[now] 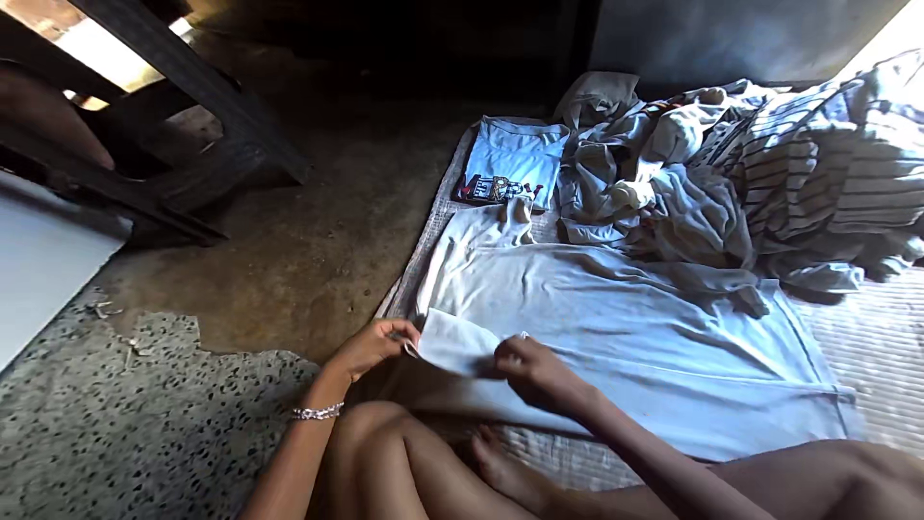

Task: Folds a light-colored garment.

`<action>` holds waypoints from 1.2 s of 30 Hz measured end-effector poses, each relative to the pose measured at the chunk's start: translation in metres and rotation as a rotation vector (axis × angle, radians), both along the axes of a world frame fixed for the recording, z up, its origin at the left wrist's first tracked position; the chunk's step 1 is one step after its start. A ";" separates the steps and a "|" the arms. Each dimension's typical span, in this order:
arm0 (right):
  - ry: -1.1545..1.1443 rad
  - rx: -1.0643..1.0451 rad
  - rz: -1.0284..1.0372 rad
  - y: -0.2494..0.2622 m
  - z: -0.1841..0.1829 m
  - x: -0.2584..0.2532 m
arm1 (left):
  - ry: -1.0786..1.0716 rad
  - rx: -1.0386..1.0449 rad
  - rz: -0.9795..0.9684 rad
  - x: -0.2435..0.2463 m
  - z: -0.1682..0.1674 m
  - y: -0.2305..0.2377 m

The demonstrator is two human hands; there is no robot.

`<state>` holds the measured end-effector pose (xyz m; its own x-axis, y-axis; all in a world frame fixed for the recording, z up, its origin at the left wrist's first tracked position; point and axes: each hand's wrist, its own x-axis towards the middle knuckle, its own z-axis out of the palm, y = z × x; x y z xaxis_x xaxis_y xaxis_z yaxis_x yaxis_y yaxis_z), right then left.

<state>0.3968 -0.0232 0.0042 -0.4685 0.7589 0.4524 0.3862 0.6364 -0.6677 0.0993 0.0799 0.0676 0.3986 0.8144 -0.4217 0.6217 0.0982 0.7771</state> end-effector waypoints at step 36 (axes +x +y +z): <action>-0.365 -0.550 -1.358 0.012 -0.018 0.324 | 0.193 0.129 0.511 0.178 -0.042 0.193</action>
<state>0.7208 -0.0116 -0.0141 0.6867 0.7269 -0.0067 0.6517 -0.6197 -0.4373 0.2777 0.2731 0.0260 -0.1344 0.9336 -0.3320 0.6521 0.3356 0.6798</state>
